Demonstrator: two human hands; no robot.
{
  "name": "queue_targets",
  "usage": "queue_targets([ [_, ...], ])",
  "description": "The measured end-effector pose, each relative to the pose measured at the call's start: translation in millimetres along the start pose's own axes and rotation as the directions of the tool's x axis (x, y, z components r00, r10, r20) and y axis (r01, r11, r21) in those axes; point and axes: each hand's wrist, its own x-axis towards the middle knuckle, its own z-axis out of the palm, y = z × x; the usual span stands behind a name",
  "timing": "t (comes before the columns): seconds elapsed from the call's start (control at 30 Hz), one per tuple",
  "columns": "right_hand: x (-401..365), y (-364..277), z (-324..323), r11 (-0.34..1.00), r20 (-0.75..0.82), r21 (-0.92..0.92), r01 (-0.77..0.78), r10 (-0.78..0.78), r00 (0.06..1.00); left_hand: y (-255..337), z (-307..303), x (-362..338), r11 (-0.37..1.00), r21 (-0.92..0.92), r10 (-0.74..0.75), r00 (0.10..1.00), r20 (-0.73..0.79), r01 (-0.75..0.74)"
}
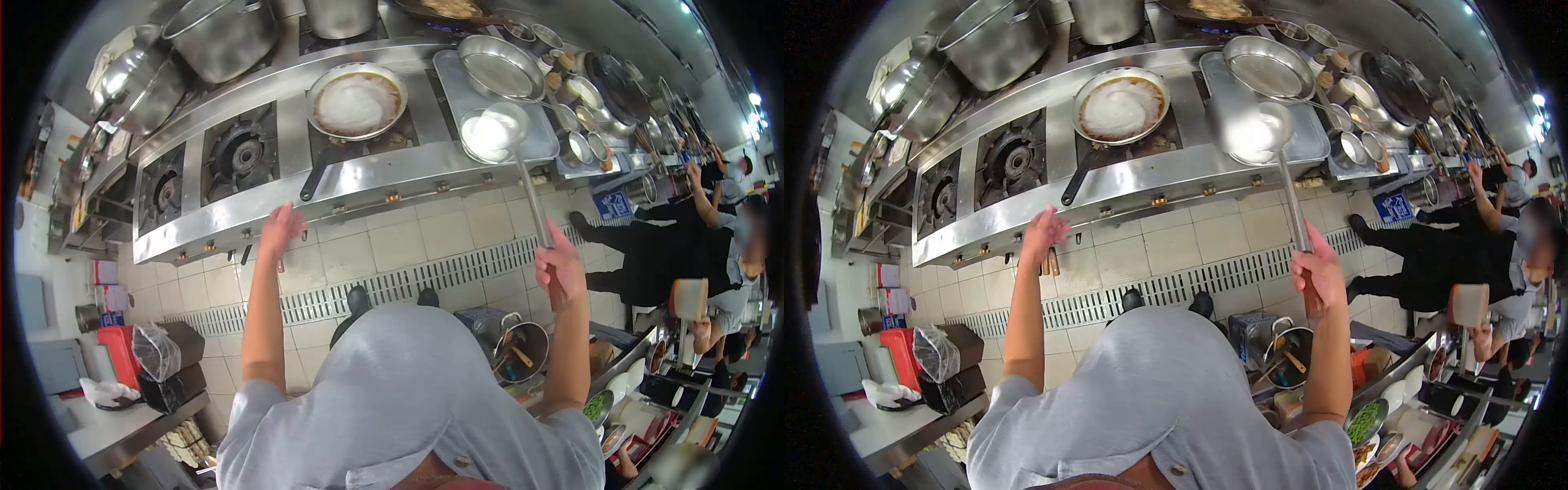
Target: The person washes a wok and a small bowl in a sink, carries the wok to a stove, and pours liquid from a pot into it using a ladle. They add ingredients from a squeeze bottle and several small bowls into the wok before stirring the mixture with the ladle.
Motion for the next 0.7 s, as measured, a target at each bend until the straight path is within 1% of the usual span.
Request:
queue_targets([
  [0.07,3.1,4.9,-2.1,0.989,-0.024,-0.137,0.061,-0.065,0.998,26.5,19.6,13.5,1.000,0.020,0.004,1.000,-0.008,-0.003],
  [0.1,6.5,7.8,-3.3,0.980,-0.022,-0.176,0.090,-0.096,0.995,36.2,24.7,19.2,1.000,0.031,0.004,1.000,-0.008,-0.004],
  [0.2,5.7,14.0,-5.4,0.938,-0.047,-0.308,0.157,-0.179,0.983,48.2,35.0,39.0,0.997,0.049,-0.064,0.989,0.132,0.058],
  [0.3,3.8,10.0,3.3,0.871,-0.092,-0.461,0.169,-0.236,0.967,55.6,48.8,49.0,0.994,0.023,-0.110,0.979,0.172,0.108],
  [0.33,5.4,10.2,3.4,0.852,-0.097,-0.498,0.165,-0.244,0.965,57.8,57.6,47.0,0.993,0.018,-0.121,0.985,0.125,0.120],
  [0.43,9.3,13.9,3.0,0.807,-0.112,-0.573,0.143,-0.250,0.962,60.5,57.8,49.0,0.986,-0.039,-0.144,0.954,0.263,0.159],
  [0.47,10.5,15.5,2.9,0.795,-0.117,-0.592,0.135,-0.250,0.961,60.6,58.4,48.6,0.983,-0.055,-0.154,0.953,0.263,0.174],
  [0.57,11.6,19.5,4.6,0.808,-0.096,-0.580,0.105,-0.196,0.976,62.4,57.6,47.9,0.980,-0.061,-0.163,0.944,0.288,0.188],
  [0.67,15.8,23.2,5.8,0.894,-0.087,-0.441,0.081,-0.132,0.987,61.1,57.8,48.8,0.979,-0.062,-0.168,0.943,0.286,0.193],
  [0.7,16.8,23.2,4.0,0.934,-0.078,-0.350,0.069,-0.102,0.992,61.2,58.0,49.0,0.978,-0.066,-0.169,0.943,0.287,0.195],
])
